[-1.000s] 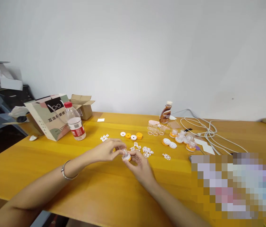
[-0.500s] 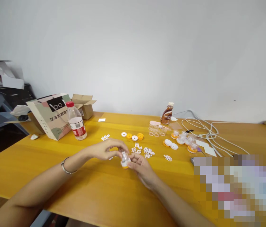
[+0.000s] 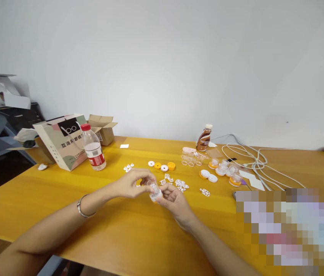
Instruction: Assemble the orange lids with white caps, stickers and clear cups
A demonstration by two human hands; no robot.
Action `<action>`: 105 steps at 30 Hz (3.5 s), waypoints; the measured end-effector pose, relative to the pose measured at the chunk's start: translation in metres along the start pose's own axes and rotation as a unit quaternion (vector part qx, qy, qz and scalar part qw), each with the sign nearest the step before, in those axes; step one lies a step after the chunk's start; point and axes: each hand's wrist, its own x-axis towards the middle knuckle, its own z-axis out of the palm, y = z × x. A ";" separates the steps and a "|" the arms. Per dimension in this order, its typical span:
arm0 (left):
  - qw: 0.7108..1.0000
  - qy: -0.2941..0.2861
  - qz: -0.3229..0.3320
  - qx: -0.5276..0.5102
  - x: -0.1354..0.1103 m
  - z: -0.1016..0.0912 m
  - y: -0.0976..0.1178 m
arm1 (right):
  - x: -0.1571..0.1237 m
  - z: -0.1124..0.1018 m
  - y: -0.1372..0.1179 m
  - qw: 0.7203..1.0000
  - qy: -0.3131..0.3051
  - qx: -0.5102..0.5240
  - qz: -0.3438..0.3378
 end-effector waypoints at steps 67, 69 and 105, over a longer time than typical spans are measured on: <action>0.952 0.029 -0.126 0.276 0.001 0.018 -0.006 | -0.005 0.010 0.003 0.998 0.024 -0.015 -0.047; 0.955 0.036 -0.118 0.269 0.000 0.017 -0.003 | -0.005 0.009 0.003 0.998 0.027 -0.026 -0.048; 1.000 0.016 -0.005 0.009 -0.003 0.001 0.018 | -0.002 0.001 -0.002 0.997 0.040 -0.024 -0.066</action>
